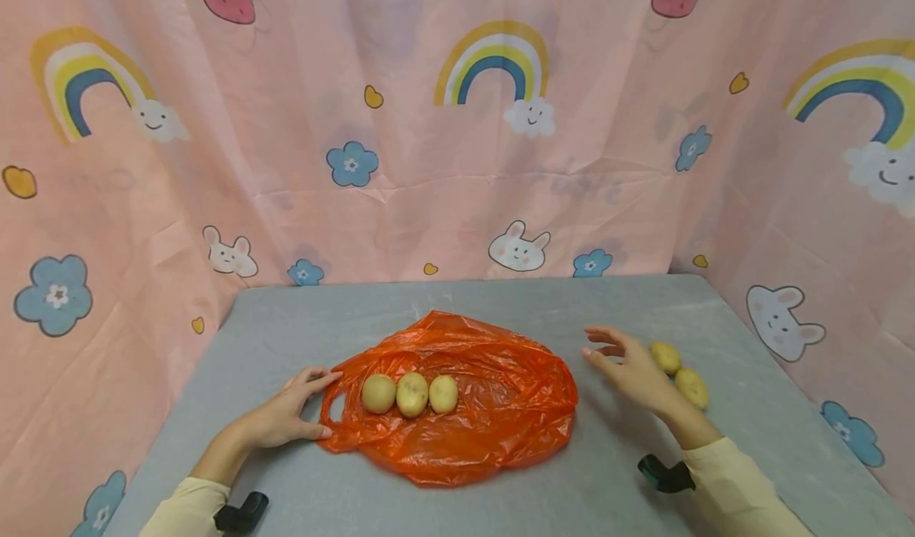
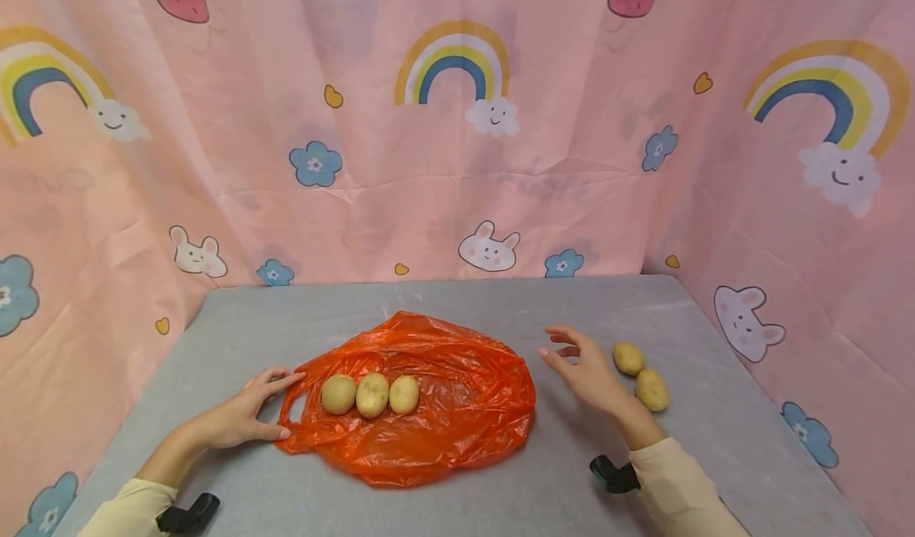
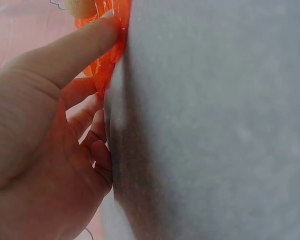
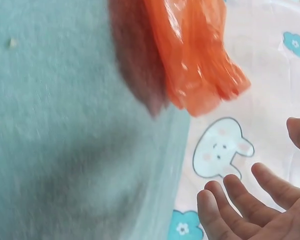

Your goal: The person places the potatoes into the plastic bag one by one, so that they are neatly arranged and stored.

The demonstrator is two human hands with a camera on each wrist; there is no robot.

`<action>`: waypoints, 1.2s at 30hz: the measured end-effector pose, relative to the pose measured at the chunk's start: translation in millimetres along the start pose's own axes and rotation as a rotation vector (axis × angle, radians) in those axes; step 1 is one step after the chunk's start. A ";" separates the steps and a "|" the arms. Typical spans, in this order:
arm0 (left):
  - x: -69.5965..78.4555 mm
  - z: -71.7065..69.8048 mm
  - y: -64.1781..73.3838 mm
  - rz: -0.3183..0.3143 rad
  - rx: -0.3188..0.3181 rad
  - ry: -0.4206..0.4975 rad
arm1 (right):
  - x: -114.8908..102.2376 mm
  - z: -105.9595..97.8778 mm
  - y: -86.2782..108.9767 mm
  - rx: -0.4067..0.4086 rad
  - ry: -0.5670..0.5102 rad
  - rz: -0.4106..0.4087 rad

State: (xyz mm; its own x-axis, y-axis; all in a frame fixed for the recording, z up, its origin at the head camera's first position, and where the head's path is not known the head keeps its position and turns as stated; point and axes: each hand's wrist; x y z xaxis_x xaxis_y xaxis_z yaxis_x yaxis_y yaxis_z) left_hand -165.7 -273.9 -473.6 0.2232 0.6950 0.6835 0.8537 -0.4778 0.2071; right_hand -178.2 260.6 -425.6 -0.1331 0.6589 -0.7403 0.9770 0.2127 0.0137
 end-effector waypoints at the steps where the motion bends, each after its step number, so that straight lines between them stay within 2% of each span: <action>1: -0.2 0.0 -0.2 0.001 -0.002 0.000 | 0.1 -2.3 0.3 0.001 -0.003 0.008; 12: -1.3 -0.3 0.4 0.034 0.009 -0.020 | 7.0 -20.6 -0.2 0.029 0.047 0.031; 25: 0.2 -0.6 0.4 0.013 -0.002 -0.010 | 23.2 -37.9 1.5 0.038 -0.039 0.075; 31: -1.9 0.0 -0.7 0.014 -0.008 -0.003 | 28.7 -47.1 1.2 0.045 0.006 0.077; 36: -2.3 0.3 -0.4 0.010 -0.008 0.007 | 34.5 -55.5 0.8 0.046 -0.014 0.073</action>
State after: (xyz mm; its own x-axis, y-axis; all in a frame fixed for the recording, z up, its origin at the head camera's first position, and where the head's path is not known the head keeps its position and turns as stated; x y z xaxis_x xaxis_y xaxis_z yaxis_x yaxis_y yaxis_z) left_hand -166.5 -275.1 -475.4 0.2282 0.6862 0.6907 0.8478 -0.4888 0.2056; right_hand -191.3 323.6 -413.9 -0.0589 0.6612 -0.7479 0.9907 0.1309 0.0378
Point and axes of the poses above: each hand's wrist, its own y-axis away from the middle knuckle, its own z-axis out of the palm, x = y × z, and after that the axes turned 4 degrees about -x, right-handed
